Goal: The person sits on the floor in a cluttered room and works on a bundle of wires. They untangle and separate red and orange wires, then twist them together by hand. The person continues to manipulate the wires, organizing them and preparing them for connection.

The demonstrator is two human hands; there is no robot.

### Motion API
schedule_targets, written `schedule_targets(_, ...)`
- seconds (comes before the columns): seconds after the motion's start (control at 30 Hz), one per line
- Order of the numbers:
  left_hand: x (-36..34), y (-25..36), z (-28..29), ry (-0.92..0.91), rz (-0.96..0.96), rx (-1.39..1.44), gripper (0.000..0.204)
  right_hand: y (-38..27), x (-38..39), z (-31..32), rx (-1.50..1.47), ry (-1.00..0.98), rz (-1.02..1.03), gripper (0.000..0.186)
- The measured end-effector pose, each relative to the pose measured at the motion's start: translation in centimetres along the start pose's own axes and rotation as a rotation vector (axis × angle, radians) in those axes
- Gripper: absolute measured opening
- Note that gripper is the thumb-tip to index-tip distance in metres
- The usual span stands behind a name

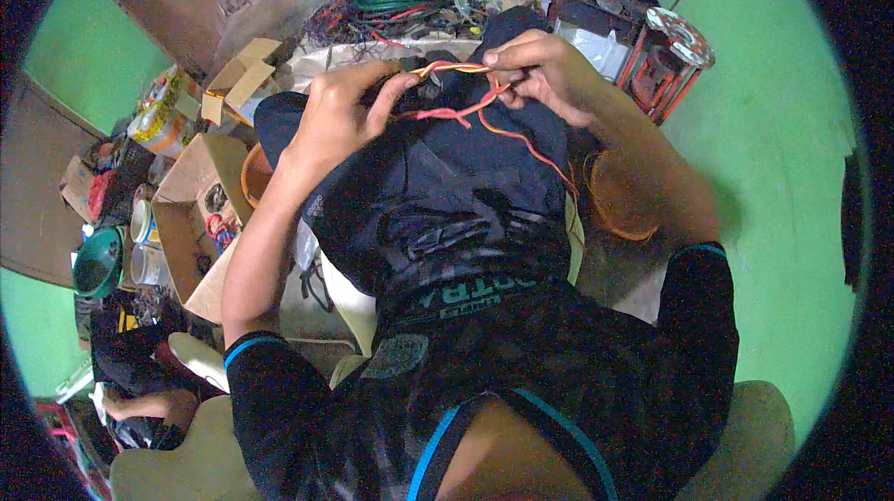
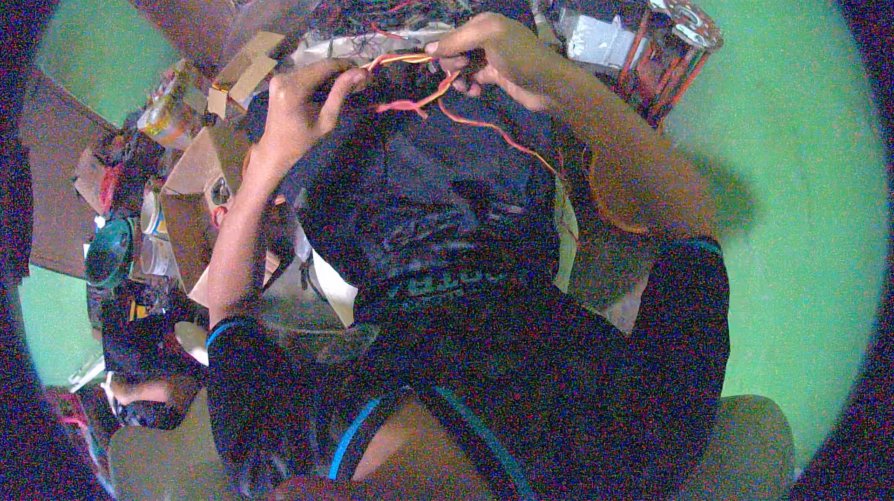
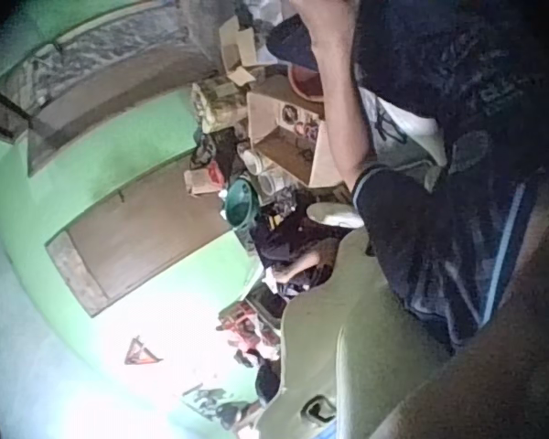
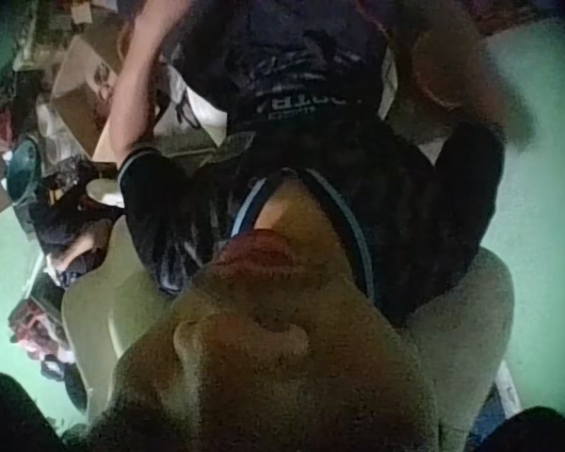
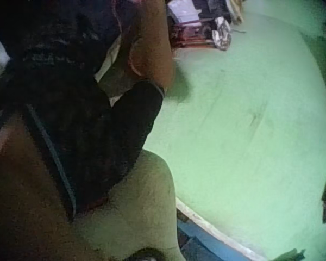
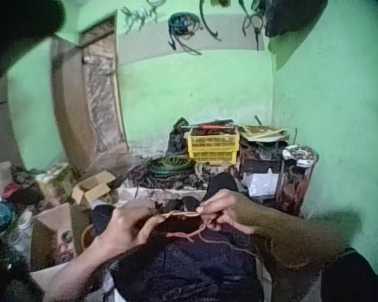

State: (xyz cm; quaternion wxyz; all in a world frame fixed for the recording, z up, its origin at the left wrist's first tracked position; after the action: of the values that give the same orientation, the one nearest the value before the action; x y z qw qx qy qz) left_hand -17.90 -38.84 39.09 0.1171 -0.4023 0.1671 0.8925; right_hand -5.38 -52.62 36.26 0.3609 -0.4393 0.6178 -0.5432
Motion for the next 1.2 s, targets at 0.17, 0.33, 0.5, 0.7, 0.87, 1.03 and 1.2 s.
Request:
schedule_targets(0.17,0.9,0.9,-1.9,0.003,0.537,1.122,0.025,-2.1,0.5,0.4,-0.239,0.067,0.289,0.020)
schedule_targets(0.33,1.7,-1.0,-2.3,-0.015,0.475,0.487,0.032,-1.1,0.5,1.6,-0.063,0.184,0.221,0.023)
schedule_targets(0.5,-0.1,-0.5,-0.3,-0.185,0.108,-0.012,0.027,0.4,1.3,1.1,0.211,0.304,0.295,0.029)
schedule_targets(0.7,-0.3,-0.1,0.6,-0.203,0.144,0.055,0.028,-1.6,1.7,0.6,0.254,0.251,0.476,0.035)
schedule_targets(0.87,-0.2,0.2,0.7,-0.328,0.173,0.163,0.034,-2.3,3.7,-1.3,0.333,0.076,0.391,0.034)
schedule_targets(1.03,1.4,0.7,1.1,-0.136,0.425,1.112,0.037,-3.1,4.4,-1.9,-0.172,0.125,0.427,0.031)
schedule_targets(1.2,2.0,1.4,-2.1,-0.117,0.436,1.636,0.028,-1.7,2.8,-0.9,-0.306,0.183,0.422,0.034)
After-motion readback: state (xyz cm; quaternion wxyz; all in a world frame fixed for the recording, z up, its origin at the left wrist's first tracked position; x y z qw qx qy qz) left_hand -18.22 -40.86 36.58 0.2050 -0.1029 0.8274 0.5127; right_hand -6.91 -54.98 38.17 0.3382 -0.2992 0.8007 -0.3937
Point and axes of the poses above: each hand's wrist, its own x-axis away from the middle knuckle, its own z-axis out of the back of the hand, y = z × x, the point moved 7 cm from there along -x, towards the middle knuckle, and after that the axes turned 8 degrees about -x, right-handed, at the moved point
